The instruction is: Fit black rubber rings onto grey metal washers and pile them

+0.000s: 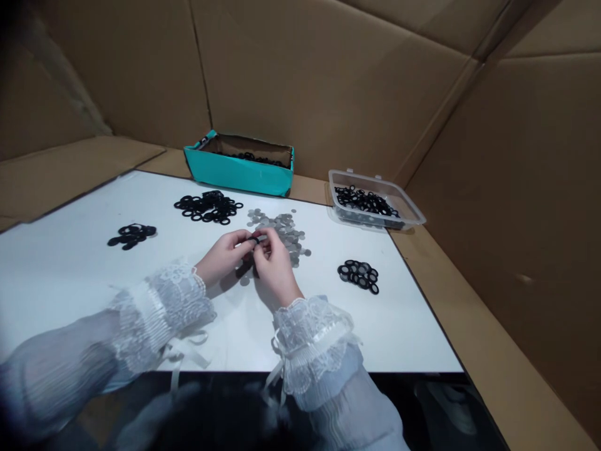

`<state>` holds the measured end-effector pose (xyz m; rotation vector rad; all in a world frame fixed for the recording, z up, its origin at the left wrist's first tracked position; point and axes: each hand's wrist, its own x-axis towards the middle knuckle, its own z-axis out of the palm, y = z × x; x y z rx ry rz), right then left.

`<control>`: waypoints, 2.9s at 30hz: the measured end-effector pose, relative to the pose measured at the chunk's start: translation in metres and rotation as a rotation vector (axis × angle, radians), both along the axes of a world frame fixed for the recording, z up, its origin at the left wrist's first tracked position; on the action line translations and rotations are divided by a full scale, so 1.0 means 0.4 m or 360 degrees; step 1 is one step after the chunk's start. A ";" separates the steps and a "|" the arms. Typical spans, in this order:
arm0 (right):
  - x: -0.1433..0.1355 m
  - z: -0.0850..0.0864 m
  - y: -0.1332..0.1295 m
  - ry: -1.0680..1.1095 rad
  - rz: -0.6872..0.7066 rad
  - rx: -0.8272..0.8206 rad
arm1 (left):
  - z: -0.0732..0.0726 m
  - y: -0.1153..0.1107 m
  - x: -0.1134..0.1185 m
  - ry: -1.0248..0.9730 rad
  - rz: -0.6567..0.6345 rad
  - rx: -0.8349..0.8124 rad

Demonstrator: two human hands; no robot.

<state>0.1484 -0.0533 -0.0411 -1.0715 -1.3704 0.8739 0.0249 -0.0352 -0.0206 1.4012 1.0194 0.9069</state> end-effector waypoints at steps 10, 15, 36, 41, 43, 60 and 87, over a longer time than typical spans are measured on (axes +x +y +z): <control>0.027 0.006 0.004 0.0013 0.0186 -0.0193 | -0.023 0.007 0.001 0.0032 0.0009 0.0028; 0.029 0.004 0.001 -0.0048 0.0240 -0.0223 | -0.017 0.005 0.003 0.0027 -0.0129 -0.0018; 0.050 0.013 0.002 -0.0138 0.0194 -0.0198 | -0.032 0.000 0.011 0.0009 -0.0224 -0.0030; 0.036 -0.003 0.001 -0.0111 0.0144 -0.0143 | -0.020 -0.004 0.018 -0.0082 -0.0068 -0.0070; 0.030 -0.007 0.000 -0.0135 0.0122 -0.0061 | -0.018 -0.008 0.018 -0.0059 -0.0085 -0.0068; 0.198 0.020 -0.023 -0.0672 -0.0645 0.0305 | -0.032 0.187 -0.120 0.1114 0.0522 0.1089; 0.031 -0.003 0.074 -0.0430 -0.0056 0.0156 | -0.021 0.104 -0.042 0.0212 -0.0130 0.0444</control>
